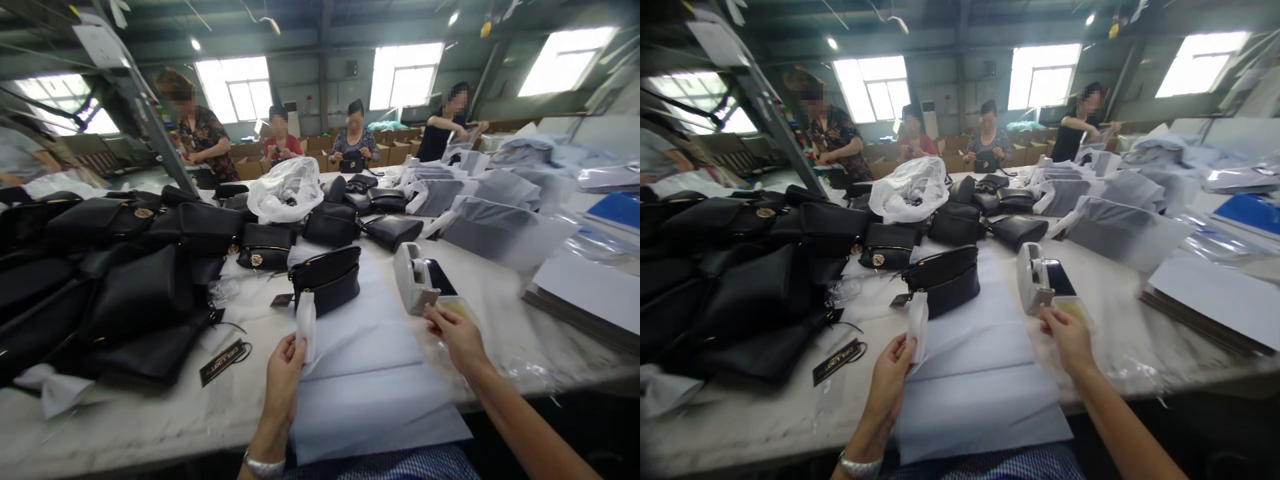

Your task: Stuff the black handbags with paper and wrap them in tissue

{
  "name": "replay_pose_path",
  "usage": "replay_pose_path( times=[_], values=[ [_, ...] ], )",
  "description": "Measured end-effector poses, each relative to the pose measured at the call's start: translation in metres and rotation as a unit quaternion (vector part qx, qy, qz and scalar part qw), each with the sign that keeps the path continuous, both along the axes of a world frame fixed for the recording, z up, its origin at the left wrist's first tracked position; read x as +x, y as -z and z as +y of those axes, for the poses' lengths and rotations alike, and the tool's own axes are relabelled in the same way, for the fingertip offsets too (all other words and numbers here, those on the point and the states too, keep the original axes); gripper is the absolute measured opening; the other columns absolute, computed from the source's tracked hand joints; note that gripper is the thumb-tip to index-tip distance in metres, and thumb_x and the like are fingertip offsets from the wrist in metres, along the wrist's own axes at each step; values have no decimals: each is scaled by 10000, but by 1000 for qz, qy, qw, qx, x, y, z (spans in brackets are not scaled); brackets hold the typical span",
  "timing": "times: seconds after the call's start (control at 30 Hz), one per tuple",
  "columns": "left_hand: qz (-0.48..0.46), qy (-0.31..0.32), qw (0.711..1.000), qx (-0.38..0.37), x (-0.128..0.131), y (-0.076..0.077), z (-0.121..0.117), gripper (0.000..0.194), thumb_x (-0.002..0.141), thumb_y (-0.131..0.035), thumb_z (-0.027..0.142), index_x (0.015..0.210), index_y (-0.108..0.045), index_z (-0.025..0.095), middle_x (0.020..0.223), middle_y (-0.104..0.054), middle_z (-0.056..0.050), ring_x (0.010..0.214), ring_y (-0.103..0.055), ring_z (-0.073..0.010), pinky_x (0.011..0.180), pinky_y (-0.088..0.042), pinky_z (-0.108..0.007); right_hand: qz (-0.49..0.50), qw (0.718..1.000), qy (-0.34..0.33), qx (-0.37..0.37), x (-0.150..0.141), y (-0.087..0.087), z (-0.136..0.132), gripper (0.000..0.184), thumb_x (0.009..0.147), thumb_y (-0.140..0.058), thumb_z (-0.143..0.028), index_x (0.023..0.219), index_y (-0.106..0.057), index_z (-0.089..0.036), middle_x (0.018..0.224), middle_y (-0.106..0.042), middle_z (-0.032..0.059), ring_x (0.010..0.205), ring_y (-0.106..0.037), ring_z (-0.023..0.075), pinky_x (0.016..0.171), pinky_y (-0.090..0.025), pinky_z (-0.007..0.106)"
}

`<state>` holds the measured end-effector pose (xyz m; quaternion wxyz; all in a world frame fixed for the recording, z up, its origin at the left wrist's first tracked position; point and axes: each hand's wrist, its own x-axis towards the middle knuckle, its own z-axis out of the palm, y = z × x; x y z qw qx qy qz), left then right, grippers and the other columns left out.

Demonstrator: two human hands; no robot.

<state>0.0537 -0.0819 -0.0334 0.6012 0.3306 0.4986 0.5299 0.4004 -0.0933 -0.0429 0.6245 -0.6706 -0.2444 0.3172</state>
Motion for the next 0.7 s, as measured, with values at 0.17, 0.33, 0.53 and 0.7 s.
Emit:
replay_pose_path(
  times=[0.17, 0.33, 0.53, 0.7],
  values=[
    [11, 4, 999, 36, 0, 2, -1, 423, 764, -729, 405, 1067, -643, 122, 924, -734, -77, 833, -660, -172, 726, -471, -236, -156, 969, -191, 16, -67, -39, -12, 362, 746, -722, -523, 864, -730, -181, 655, -659, 37, 690, -616, 193, 717, -513, 311],
    [21, -1, 998, 63, 2, -1, -5, 412, 788, -711, 414, 1070, -638, 123, 901, -739, -81, 790, -667, -169, 688, -468, -233, -100, 889, -443, 57, -153, -74, 7, 347, 811, -661, -509, 869, -705, -170, 726, -682, 47, 628, -607, 164, 615, -493, 272],
    [13, 0, 996, 91, 1, -5, -6, 365, 809, -694, 404, 1039, -631, 128, 909, -742, -99, 808, -695, -195, 732, -511, -274, -151, 854, -497, 15, -199, -53, 41, 344, 785, -627, -492, 700, -666, -161, 602, -628, 10, 531, -578, 139, 517, -435, 235],
    [27, -13, 996, 85, -2, -7, -6, 360, 789, -706, 385, 1018, -628, 119, 883, -742, -103, 798, -699, -204, 725, -518, -274, -268, 831, -484, -51, -200, -51, 48, 396, 784, -562, -550, 649, -662, -191, 592, -659, 34, 544, -626, 183, 515, -425, 260]
  ],
)
